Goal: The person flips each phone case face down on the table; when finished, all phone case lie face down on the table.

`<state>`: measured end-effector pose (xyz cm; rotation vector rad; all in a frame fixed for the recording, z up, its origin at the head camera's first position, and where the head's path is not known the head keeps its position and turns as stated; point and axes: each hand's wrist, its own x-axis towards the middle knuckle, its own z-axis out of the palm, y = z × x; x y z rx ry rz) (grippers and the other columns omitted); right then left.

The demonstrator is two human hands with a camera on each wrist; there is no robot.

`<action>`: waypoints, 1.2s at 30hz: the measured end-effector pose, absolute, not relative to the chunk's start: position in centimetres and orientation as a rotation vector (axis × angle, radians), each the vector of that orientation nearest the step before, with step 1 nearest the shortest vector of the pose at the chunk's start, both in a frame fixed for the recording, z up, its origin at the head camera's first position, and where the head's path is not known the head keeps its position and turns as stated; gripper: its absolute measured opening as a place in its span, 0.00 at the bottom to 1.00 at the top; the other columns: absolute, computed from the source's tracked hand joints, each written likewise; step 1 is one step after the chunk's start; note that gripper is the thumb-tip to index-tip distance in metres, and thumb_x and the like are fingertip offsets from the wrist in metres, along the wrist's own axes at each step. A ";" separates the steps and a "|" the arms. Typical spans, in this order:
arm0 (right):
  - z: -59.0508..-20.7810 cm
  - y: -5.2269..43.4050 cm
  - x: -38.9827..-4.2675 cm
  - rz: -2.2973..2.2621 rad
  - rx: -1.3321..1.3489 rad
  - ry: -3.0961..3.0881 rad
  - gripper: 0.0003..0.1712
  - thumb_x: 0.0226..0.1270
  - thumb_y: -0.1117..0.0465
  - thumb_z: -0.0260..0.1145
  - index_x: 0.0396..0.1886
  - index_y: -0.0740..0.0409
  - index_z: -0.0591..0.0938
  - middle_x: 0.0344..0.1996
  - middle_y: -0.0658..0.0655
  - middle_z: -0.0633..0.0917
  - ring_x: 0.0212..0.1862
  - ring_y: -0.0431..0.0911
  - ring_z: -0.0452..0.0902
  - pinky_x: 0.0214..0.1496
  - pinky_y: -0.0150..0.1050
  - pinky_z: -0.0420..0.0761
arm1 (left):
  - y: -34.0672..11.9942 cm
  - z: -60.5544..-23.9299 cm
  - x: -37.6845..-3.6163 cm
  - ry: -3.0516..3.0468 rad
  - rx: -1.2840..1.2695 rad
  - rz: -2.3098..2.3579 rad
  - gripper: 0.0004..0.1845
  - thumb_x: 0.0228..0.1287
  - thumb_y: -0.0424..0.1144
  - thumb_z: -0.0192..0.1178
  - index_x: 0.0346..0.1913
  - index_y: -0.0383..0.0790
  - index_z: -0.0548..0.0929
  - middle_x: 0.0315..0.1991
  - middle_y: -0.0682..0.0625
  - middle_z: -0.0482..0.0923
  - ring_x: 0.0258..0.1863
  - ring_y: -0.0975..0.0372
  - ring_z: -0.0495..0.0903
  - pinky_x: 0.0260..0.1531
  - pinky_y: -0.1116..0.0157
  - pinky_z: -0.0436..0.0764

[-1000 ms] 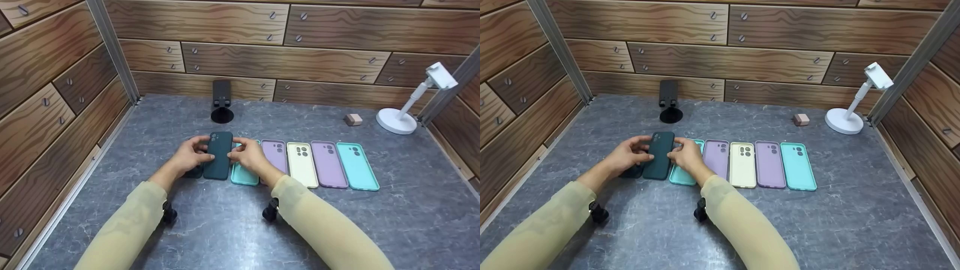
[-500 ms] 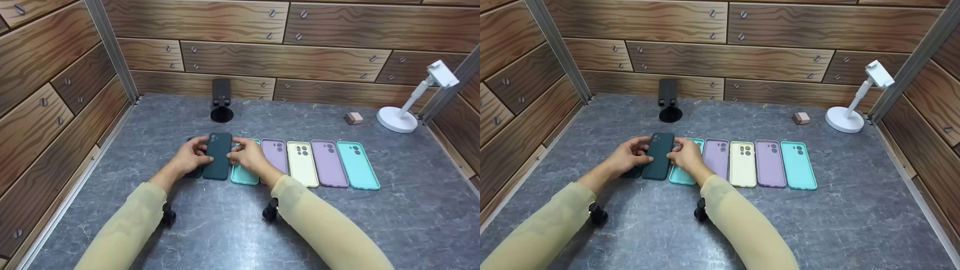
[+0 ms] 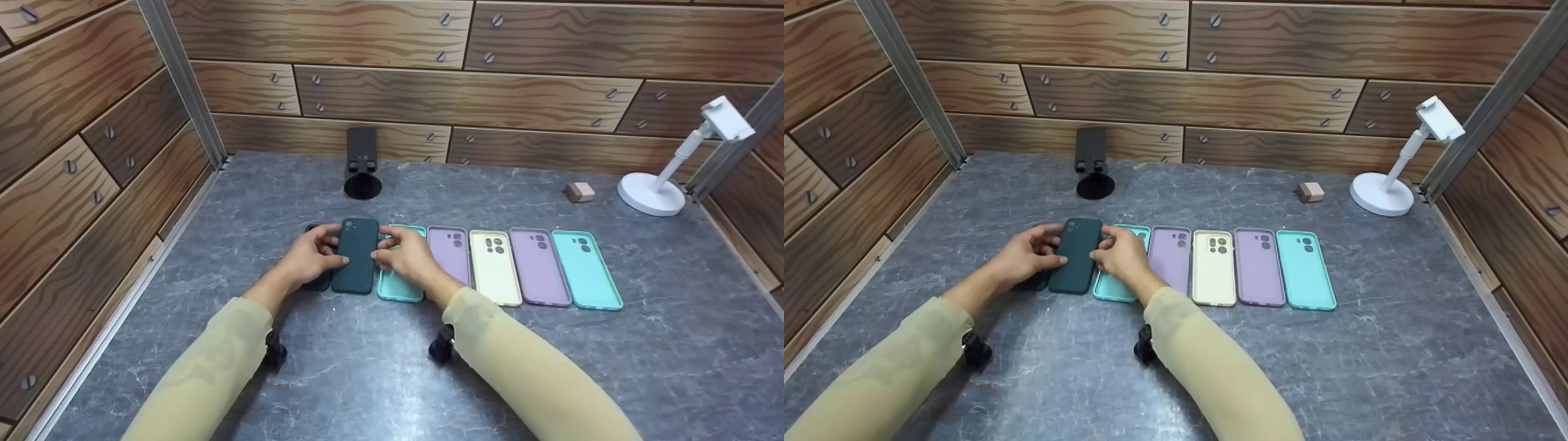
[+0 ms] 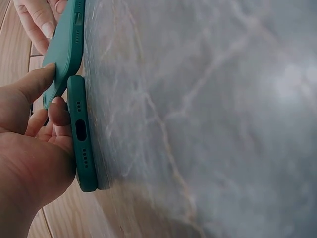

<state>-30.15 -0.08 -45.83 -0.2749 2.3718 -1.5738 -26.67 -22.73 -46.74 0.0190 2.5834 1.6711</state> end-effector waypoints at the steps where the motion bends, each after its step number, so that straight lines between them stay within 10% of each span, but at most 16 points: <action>1: -45.9 -0.1 -30.1 -1.573 -0.277 2.372 0.37 0.68 0.69 0.76 0.76 0.59 0.76 0.43 0.56 0.87 0.37 0.44 0.87 0.41 0.38 0.88 | -22.7 -46.8 -26.7 2.585 0.020 1.670 0.38 0.64 0.28 0.74 0.76 0.36 0.73 0.57 0.39 0.80 0.43 0.57 0.76 0.42 0.64 0.76; 36: -46.0 0.4 -30.3 -1.417 -0.346 2.517 0.37 0.66 0.62 0.79 0.74 0.55 0.79 0.59 0.55 0.87 0.64 0.50 0.79 0.66 0.46 0.77 | -22.9 -46.9 -26.7 2.582 0.046 1.599 0.37 0.68 0.32 0.73 0.78 0.38 0.72 0.65 0.40 0.77 0.45 0.56 0.76 0.41 0.63 0.76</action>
